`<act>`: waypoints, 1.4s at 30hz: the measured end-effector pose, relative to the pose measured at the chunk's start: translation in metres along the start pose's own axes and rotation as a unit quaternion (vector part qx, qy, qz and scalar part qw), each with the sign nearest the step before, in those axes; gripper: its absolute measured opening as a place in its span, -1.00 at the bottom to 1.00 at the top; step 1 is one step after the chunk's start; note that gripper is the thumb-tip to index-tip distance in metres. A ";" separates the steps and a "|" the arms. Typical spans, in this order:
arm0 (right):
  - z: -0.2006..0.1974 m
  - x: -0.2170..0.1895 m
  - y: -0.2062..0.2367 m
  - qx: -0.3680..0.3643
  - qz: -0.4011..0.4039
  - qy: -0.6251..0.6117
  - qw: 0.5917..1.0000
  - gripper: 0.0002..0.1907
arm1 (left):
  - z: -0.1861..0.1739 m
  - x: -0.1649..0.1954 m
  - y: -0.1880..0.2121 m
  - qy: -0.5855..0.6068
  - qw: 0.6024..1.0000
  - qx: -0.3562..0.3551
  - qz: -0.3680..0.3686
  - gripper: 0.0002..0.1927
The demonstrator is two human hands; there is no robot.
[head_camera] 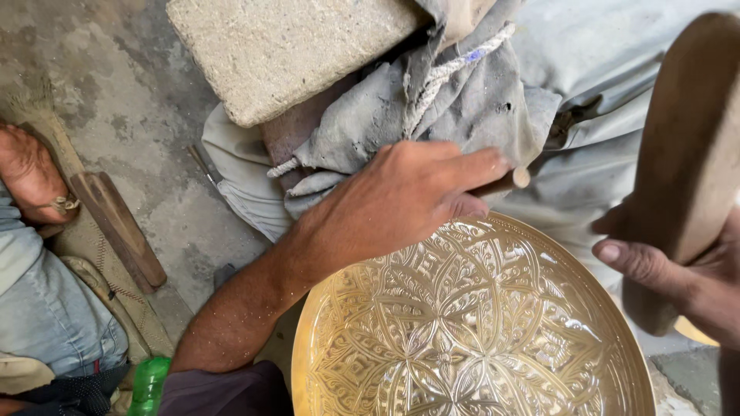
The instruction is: The person sits on the ground holding a small punch against the rim of an engraved brass tray and strikes the punch with a wooden mallet, working around the tray's edge. The person rotates and repositions the tray on their lap while continuing to hammer the punch along the rim.
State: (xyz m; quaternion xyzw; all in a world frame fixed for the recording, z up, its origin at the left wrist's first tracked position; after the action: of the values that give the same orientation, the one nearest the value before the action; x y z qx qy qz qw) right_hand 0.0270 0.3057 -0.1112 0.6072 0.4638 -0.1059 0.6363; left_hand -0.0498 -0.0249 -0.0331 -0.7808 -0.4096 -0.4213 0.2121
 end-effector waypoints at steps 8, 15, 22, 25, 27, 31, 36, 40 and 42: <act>-0.041 -0.007 -0.007 0.113 -0.103 0.094 0.984 -0.29 | 0.012 -0.002 0.016 0.001 0.999 0.043 0.020 -0.66; -0.012 -0.050 0.010 0.165 -0.201 0.209 0.943 -0.37 | 0.021 -0.004 0.020 -0.019 0.998 0.050 0.032 -0.72; -0.002 -0.067 0.015 0.178 -0.222 0.249 0.926 -0.45 | 0.019 0.001 0.021 -0.010 0.998 0.053 0.013 -0.70; -0.002 -0.071 0.018 0.181 -0.230 0.257 0.921 -0.49 | 0.014 0.003 0.022 0.005 0.999 0.047 -0.017 -0.67; -0.001 -0.075 0.017 0.186 -0.234 0.265 0.917 -0.51 | 0.011 0.005 0.022 0.007 0.999 0.042 -0.026 -0.65; 0.001 -0.085 0.018 0.185 -0.248 0.282 0.908 -0.55 | 0.008 0.008 0.018 0.009 0.999 0.038 -0.021 -0.65; 0.002 -0.095 0.023 0.197 -0.250 0.288 0.903 -0.60 | 0.004 0.010 0.012 0.018 0.999 0.035 -0.029 -0.63; 0.001 -0.107 0.021 0.211 -0.254 0.308 0.892 -0.61 | -0.002 0.015 0.011 0.018 0.999 0.027 -0.038 -0.64; 0.002 -0.116 0.021 0.212 -0.257 0.344 0.878 -0.59 | -0.003 0.017 0.009 0.009 0.999 0.016 -0.046 -0.65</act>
State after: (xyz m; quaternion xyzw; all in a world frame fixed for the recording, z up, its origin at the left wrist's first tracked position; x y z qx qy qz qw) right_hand -0.0211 0.2598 -0.0144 0.5854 0.7593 -0.1459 0.2437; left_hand -0.0388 -0.0240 -0.0174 -0.7538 -0.4501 -0.4310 0.2084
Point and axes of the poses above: each hand's wrist, its own y-axis away from the middle knuckle, its own z-axis out of the palm, x = y × z, the point moved 6 cm from there along -y, towards the middle knuckle, and after that the axes turned 4 degrees about -z, right-handed, at the moved point
